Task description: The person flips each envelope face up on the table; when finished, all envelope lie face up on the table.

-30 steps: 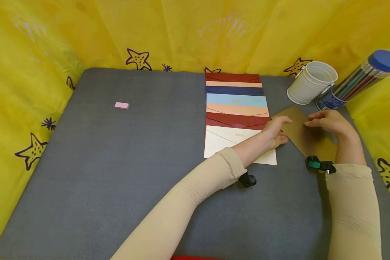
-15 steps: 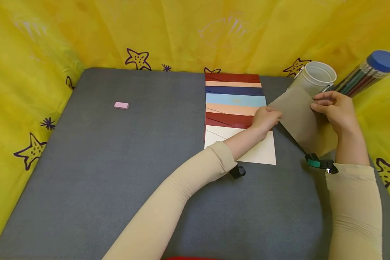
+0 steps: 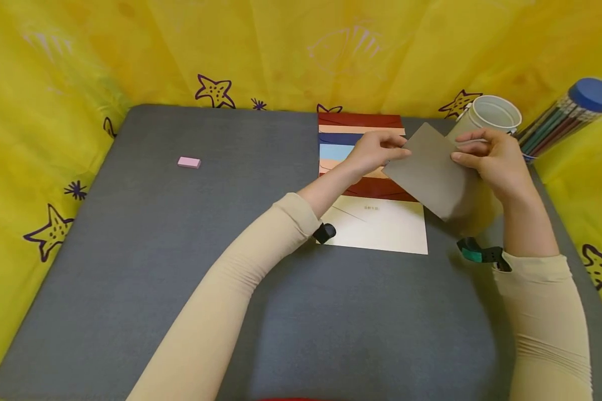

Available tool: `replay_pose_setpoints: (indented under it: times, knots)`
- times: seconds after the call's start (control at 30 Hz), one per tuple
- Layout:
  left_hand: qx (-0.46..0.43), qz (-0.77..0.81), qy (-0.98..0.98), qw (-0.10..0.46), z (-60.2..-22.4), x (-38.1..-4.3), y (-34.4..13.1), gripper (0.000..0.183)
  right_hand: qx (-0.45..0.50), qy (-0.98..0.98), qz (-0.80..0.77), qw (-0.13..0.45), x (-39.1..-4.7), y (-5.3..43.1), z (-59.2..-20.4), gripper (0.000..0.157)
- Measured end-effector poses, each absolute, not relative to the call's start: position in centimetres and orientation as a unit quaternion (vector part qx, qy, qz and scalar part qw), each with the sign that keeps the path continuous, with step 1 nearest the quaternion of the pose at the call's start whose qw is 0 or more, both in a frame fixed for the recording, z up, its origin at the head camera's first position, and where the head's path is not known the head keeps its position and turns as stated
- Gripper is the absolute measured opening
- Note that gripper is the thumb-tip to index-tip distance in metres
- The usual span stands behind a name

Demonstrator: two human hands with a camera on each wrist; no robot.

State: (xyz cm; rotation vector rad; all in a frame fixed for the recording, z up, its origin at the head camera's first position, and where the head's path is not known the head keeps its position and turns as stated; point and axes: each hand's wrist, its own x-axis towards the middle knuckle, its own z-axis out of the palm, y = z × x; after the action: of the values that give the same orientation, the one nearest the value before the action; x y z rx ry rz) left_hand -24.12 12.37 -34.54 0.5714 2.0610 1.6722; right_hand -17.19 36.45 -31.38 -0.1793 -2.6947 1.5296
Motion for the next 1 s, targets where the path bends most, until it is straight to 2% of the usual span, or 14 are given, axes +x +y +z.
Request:
replay_pose_setpoints:
  times: [0.33,0.63,1.0]
  knots:
    - [0.175,0.625,0.727,0.226,-34.4,-25.0,9.4,0.025,-0.026,-0.872,0.488,0.025,-17.2,34.2,-31.1,0.015]
    - [0.095,0.651,0.721,0.217,-34.2,-26.9,6.0,0.027,-0.045,-0.862,0.504,0.032,-17.0,35.6,-31.6,0.015]
    - [0.036,0.708,0.676,0.203,-33.8,-27.3,3.9,0.02,-0.06,-0.731,0.679,-0.033,-16.5,38.0,-33.3,0.013]
